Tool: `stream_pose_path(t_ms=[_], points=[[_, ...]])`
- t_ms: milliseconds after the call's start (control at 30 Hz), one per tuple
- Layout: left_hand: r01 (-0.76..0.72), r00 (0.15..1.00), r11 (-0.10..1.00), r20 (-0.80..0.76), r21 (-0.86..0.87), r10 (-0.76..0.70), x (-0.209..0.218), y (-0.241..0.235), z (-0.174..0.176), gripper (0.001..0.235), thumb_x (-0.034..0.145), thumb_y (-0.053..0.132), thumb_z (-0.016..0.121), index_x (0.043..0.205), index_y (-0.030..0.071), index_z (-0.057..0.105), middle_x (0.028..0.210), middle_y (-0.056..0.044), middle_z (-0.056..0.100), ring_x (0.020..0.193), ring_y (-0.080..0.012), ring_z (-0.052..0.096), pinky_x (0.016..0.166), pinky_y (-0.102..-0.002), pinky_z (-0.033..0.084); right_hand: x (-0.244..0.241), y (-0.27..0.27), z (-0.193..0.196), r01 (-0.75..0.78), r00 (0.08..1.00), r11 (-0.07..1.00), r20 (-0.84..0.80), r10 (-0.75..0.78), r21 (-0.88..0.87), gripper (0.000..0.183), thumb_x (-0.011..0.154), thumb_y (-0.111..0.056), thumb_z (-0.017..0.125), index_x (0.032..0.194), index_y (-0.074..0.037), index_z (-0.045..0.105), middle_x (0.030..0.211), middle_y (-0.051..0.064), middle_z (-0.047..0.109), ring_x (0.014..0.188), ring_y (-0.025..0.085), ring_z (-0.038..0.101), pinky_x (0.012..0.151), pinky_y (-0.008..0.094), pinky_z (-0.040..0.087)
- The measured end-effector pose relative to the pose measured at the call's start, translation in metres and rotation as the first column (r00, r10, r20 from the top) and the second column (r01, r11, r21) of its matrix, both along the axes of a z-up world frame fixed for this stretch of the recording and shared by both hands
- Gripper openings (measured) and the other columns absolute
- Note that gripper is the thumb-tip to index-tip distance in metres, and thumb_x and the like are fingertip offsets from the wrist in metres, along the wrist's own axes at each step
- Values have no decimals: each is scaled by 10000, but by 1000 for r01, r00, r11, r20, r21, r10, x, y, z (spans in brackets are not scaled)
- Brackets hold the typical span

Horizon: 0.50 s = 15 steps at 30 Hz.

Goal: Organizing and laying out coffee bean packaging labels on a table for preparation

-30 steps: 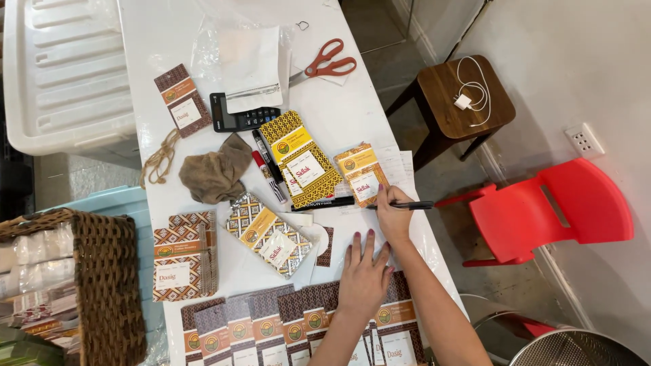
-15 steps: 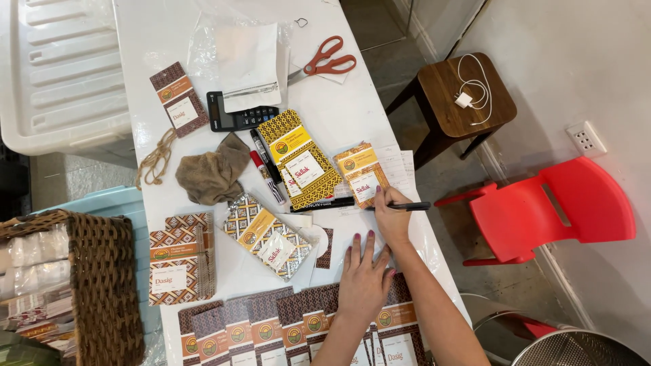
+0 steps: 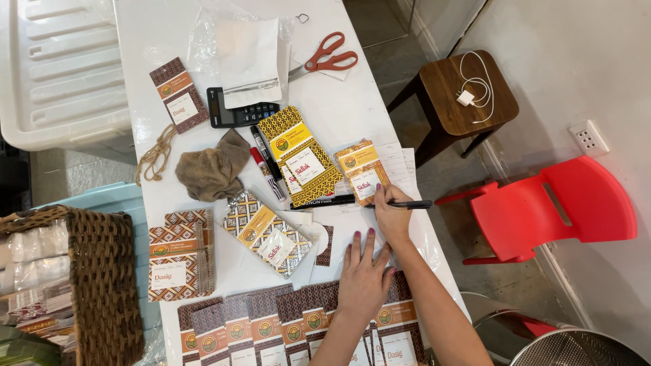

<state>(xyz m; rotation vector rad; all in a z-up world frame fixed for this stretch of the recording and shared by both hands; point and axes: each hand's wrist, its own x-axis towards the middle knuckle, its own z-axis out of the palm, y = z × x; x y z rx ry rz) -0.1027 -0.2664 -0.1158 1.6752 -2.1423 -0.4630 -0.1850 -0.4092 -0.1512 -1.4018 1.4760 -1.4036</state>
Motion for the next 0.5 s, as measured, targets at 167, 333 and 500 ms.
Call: stream_pose_path(t_ms=[167,333,500], points=[[-6,1000,1000,5,-23,6,0,0,-2,486,964,342,617,1401,131,584,1553,-218,408,1434,-488,317,1127,-599,320,2,0,3,-16,999,998,-37,14,-58,502,989,0,576,643,-162,250,588,-61,373,593,49,352,566,234,307],[2,1000,1000,5,-16,-2,1,0,0,493,959,340,626,1400,126,575,1565,-220,394,1439,-492,309,1125,-599,316,-2,-2,-2,-92,995,991,24,95,-101,503,989,30,564,648,-166,252,575,-13,454,560,78,476,561,235,367],[2,1000,1000,4,-11,-2,0,0,0,483,959,342,620,1388,121,587,1564,-223,395,1439,-489,308,1126,-597,314,0,-1,0,-21,1000,1000,4,21,-4,503,993,-26,585,638,-168,257,578,-40,422,577,71,452,570,246,365]])
